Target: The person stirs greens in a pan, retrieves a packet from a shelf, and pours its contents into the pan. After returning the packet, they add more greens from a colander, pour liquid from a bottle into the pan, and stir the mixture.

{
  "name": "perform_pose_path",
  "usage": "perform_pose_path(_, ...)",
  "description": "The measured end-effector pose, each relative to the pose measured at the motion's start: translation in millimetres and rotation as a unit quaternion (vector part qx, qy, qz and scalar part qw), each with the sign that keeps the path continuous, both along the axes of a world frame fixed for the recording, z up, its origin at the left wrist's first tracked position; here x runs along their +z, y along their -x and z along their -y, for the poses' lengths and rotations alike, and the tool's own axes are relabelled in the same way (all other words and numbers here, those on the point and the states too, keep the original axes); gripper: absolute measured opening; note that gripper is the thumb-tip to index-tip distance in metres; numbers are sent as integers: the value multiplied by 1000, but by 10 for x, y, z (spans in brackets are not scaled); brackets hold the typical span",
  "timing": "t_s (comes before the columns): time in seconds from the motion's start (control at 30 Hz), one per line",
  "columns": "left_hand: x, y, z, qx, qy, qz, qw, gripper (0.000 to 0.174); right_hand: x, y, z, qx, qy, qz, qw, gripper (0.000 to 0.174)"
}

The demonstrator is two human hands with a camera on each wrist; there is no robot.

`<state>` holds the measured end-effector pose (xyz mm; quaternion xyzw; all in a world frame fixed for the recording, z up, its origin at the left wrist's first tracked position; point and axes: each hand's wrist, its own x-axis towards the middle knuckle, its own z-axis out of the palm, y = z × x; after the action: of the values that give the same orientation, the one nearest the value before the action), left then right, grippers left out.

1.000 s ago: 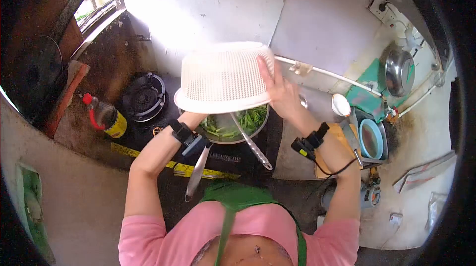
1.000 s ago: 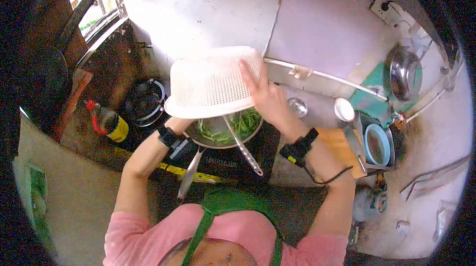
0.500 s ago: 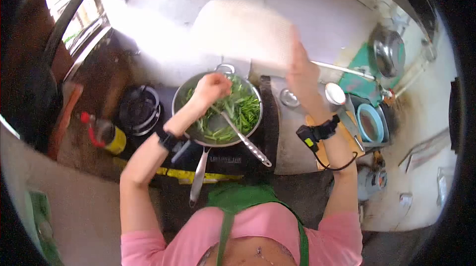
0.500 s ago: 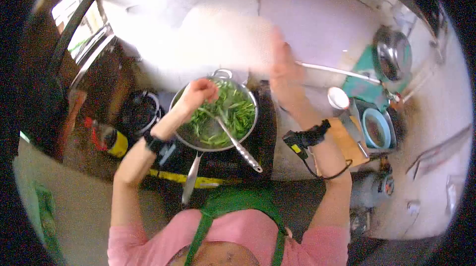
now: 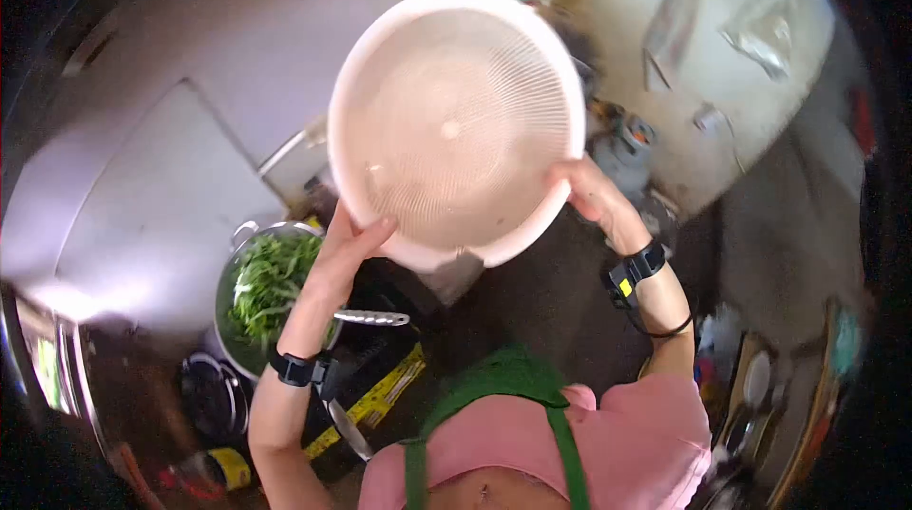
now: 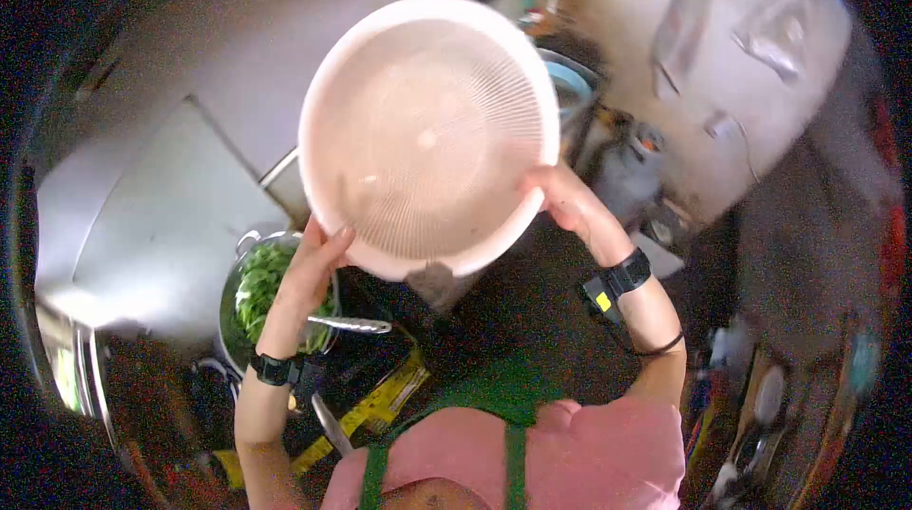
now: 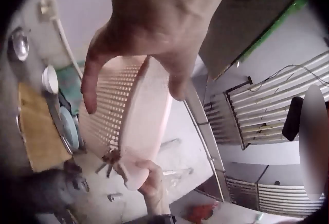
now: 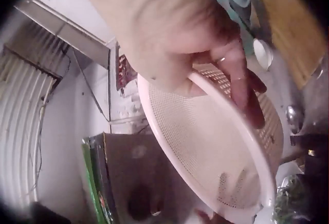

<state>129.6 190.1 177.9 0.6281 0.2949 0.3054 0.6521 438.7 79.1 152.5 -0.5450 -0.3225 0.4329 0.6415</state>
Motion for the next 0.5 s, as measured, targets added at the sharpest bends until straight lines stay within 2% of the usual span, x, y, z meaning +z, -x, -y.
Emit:
perform_pose_path(0.07, -68, -427, 77, -16, 55, -25, 998, 62, -110, -104, 331, 9, 13, -7, 1000, 45)
perform_pose_path(0.13, -397, -775, 122, -43, 104, -24, 993, 64, -306, -411, 665, 43, 25, 5, 999, 65)
perform_pose_path(0.17, -523, -991, 178, -41, 150, -9, 988, 66, -427, -446, 790, -116, -64, 156, 979, 77)
perform_pose_path(0.2, -537, -1213, 342, -29, 158, -84, 983, 74, -435, -461, 1067, -235, 21, 348, 907, 81)
perform_pose_path(0.23, -688, -1429, 441, -41, 186, -97, 977, 73, -501, -455, 1291, -333, 11, 525, 783, 82)
perform_pose_path(0.27, -896, -1664, 500, -60, 215, -114, 968, 73, -778, -542, 1499, -249, 41, 680, 689, 83)
perform_pose_path(0.3, -1119, -1850, 532, -84, 239, -156, 955, 72, -883, -417, 1775, -153, 51, 747, 646, 84)
perform_pose_path(0.33, -1324, -2122, 662, -110, 256, -205, 938, 70, -947, -414, 2032, -121, -121, 601, 781, 73)
perform_pose_path(0.4, -1582, -2619, 1195, -167, 264, -253, 916, 62, -1772, -266, 2417, -169, -3, 588, 791, 50)
perform_pose_path(0.47, -1934, -3099, 1616, -251, 269, -362, 857, 54, -2324, -354, 2844, -127, 137, 494, 849, 31)
perform_pose_path(0.5, -1966, -3321, 1921, -308, 280, -343, 842, 51, -2513, -466, 3108, -158, 151, 476, 852, 31)
